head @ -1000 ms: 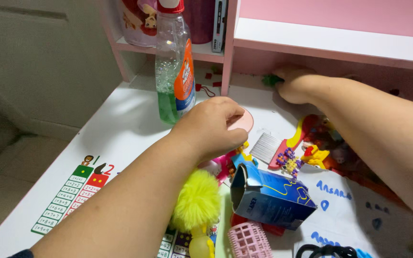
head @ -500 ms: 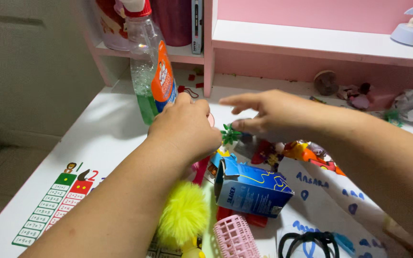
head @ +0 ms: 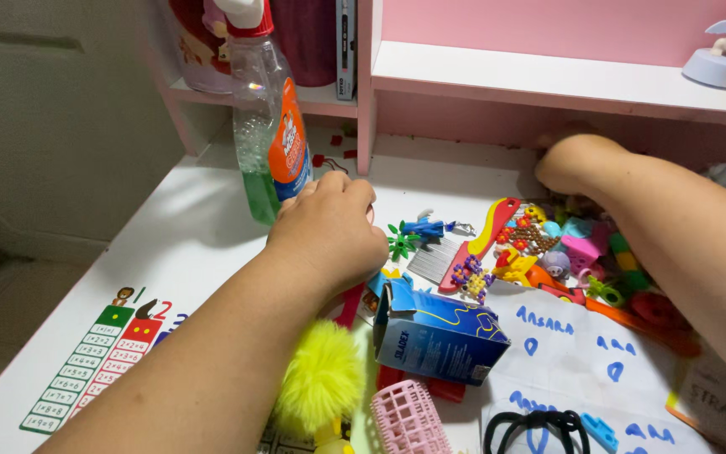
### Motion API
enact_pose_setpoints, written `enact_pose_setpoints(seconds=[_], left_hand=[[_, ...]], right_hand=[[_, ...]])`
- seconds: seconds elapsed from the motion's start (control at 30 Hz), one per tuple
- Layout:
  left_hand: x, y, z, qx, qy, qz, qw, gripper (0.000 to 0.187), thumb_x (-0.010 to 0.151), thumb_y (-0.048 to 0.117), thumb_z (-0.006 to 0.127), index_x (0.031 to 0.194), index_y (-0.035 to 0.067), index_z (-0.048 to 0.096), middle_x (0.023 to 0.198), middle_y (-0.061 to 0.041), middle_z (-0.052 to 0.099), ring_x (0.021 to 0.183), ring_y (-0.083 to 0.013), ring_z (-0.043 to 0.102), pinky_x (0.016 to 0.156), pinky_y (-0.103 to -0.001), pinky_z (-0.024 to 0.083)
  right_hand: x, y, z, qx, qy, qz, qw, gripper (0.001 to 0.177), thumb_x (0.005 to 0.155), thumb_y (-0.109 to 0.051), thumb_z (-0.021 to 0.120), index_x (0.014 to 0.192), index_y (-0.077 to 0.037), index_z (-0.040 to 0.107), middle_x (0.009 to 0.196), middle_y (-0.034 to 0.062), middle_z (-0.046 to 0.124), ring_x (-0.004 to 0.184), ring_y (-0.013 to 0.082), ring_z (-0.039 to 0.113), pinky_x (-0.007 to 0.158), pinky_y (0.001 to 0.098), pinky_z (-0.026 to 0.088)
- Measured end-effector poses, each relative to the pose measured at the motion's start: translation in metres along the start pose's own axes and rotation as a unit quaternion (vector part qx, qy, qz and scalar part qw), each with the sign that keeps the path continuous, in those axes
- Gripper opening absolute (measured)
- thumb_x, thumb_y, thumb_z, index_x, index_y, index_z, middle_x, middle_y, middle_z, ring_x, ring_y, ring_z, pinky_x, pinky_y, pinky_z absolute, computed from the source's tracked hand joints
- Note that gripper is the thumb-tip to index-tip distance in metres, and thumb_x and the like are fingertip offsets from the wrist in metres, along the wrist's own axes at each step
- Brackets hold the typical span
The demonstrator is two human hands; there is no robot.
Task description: The person cleans a pink shelf with a spray bottle and cloth, then organizes various toys and small items on the shelf and desk. They place stuffed animals, plastic figures, and other objects onto the shelf while wiping the surfaces.
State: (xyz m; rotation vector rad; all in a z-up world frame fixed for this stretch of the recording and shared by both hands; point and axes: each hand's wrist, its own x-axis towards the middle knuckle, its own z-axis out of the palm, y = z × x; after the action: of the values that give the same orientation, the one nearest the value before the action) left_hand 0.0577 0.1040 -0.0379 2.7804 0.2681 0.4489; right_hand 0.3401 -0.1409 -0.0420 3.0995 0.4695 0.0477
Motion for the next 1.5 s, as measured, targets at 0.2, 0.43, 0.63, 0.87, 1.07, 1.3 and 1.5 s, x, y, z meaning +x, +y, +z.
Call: enact_pose_setpoints(seconds=[0.2, 0.43, 0.63, 0.87, 1.07, 1.3, 1.5], left_hand=[[0.000, 0.000, 0.000, 0.009, -0.003, 0.002, 1.000, 0.038, 0.089, 0.027, 0.052, 0.122, 0.013, 0.063, 0.131, -0.015, 0.056, 0.129, -0.0360, 0.050, 0.108, -0.052, 0.037], [0.003, 0.000, -0.004, 0.008, -0.033, -0.013, 0.999, 0.042, 0.086, 0.028, 0.056, 0.125, 0.016, 0.064, 0.136, -0.014, 0.055, 0.131, -0.0356, 0.051, 0.109, -0.049, 0.039], [0.005, 0.004, -0.020, -0.128, 0.007, 0.124, 0.984, 0.071, 0.072, 0.025, 0.075, 0.139, 0.014, 0.055, 0.143, -0.014, 0.052, 0.126, -0.0330, 0.056, 0.104, -0.042, 0.047], [-0.007, 0.025, -0.038, -0.234, 0.041, 0.313, 0.920, 0.059, 0.073, 0.025, 0.080, 0.129, 0.012, 0.069, 0.120, -0.011, 0.074, 0.109, -0.0235, 0.071, 0.092, -0.036, 0.057], [-0.026, -0.015, -0.077, -0.180, 0.064, -0.017, 0.982, 0.046, 0.067, 0.036, 0.083, 0.104, 0.010, 0.073, 0.088, -0.008, 0.078, 0.078, -0.0174, 0.075, 0.073, -0.034, 0.058], [-0.047, -0.083, -0.085, -0.070, 0.052, -0.299, 0.950, 0.049, 0.068, 0.027, 0.084, 0.113, 0.010, 0.075, 0.098, -0.016, 0.079, 0.085, -0.0288, 0.077, 0.076, -0.042, 0.059], [-0.042, -0.119, -0.054, -0.021, 0.029, -0.309, 0.950, 0.059, 0.070, 0.035, 0.086, 0.122, 0.010, 0.074, 0.115, -0.019, 0.075, 0.102, -0.0330, 0.074, 0.091, -0.044, 0.056]], right_hand=[[-0.111, -0.062, -0.036, 0.014, -0.007, -0.104, 0.994, 0.046, 0.084, -0.018, 0.068, 0.129, -0.026, 0.073, 0.133, 0.0147, 0.062, 0.119, 0.0351, 0.063, 0.105, 0.0406, 0.050], [-0.186, -0.088, -0.063, 0.057, -0.058, -0.223, 0.971, 0.066, 0.067, -0.014, 0.079, 0.130, -0.030, 0.071, 0.141, 0.0047, 0.056, 0.122, 0.0278, 0.062, 0.100, 0.0396, 0.051], [-0.197, -0.095, -0.080, 0.245, -0.037, -0.104, 0.963, 0.061, 0.083, -0.028, 0.081, 0.138, -0.017, 0.056, 0.116, 0.0052, 0.073, 0.102, 0.0172, 0.075, 0.087, 0.0337, 0.060], [-0.195, -0.095, -0.067, 0.563, -0.177, -0.196, 0.783, 0.042, 0.090, -0.035, 0.069, 0.123, -0.010, 0.072, 0.096, 0.0037, 0.072, 0.091, 0.0186, 0.066, 0.083, 0.0403, 0.057], [-0.104, -0.011, -0.038, 0.144, -0.014, -0.056, 0.988, 0.054, 0.094, -0.051, 0.057, 0.133, -0.014, 0.069, 0.132, 0.0173, 0.070, 0.123, 0.0337, 0.067, 0.106, 0.0455, 0.050], [0.033, 0.135, 0.021, -0.074, -0.007, 0.026, 0.997, 0.059, 0.094, -0.050, 0.053, 0.144, -0.019, 0.064, 0.148, 0.0159, 0.061, 0.130, 0.0391, 0.061, 0.108, 0.0497, 0.049], [0.024, 0.139, 0.025, -0.045, -0.008, 0.058, 0.997, 0.060, 0.097, -0.055, 0.049, 0.138, -0.015, 0.069, 0.145, 0.0179, 0.062, 0.130, 0.0383, 0.060, 0.107, 0.0495, 0.049]])
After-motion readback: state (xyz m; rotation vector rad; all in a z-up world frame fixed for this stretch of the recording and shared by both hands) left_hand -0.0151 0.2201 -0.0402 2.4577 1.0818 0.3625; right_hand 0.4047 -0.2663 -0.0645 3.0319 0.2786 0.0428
